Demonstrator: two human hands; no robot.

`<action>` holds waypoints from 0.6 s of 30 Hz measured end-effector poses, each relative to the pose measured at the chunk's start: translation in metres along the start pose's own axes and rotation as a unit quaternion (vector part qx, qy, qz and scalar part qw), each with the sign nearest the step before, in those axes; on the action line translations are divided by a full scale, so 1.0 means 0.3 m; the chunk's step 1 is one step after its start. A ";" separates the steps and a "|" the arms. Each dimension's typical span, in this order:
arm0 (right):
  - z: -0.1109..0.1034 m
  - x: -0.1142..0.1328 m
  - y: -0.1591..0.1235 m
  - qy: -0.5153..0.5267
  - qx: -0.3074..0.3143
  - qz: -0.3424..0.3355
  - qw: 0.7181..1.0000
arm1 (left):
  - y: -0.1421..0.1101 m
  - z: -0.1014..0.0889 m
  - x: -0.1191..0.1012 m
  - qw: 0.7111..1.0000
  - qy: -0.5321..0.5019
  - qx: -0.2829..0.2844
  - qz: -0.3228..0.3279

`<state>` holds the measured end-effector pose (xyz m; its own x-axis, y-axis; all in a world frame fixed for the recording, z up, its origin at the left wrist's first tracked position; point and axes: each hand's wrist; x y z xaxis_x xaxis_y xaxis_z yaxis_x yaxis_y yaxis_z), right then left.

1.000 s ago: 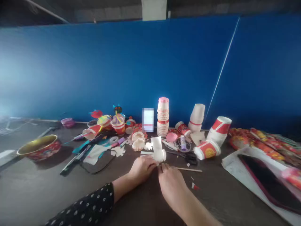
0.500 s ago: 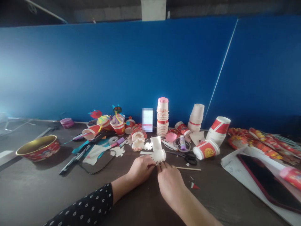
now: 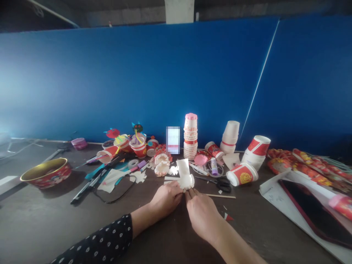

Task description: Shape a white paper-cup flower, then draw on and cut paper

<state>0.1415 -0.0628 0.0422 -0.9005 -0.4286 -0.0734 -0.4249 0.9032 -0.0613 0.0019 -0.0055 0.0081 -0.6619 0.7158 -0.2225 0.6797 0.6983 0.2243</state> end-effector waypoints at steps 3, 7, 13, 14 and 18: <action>0.004 -0.002 0.000 -0.007 0.006 0.000 1.000 | -0.001 -0.004 -0.003 1.000 0.006 0.011 -0.003; 0.011 0.001 0.008 -0.018 0.015 0.002 1.000 | -0.001 -0.001 -0.001 1.000 0.010 0.012 -0.004; 0.014 0.001 0.002 -0.001 0.010 0.012 1.000 | 0.000 0.004 0.002 1.000 0.015 0.017 -0.006; 0.012 -0.001 -0.001 0.009 0.007 0.010 1.000 | 0.000 0.004 0.000 1.000 0.016 0.020 -0.012; -0.003 -0.013 -0.013 0.053 0.002 0.012 0.999 | 0.001 0.001 -0.006 0.999 0.018 0.035 -0.030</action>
<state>0.1465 -0.0645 0.0436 -0.9153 -0.4016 0.0307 -0.4028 0.9131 -0.0640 0.0033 -0.0066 0.0083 -0.7126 0.6725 -0.1998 0.6576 0.7395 0.1439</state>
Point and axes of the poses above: each hand's wrist, its own y-axis towards the middle knuckle, its own z-axis out of the palm, x = y × z, and after that the axes turned 8 degrees about x, right-handed
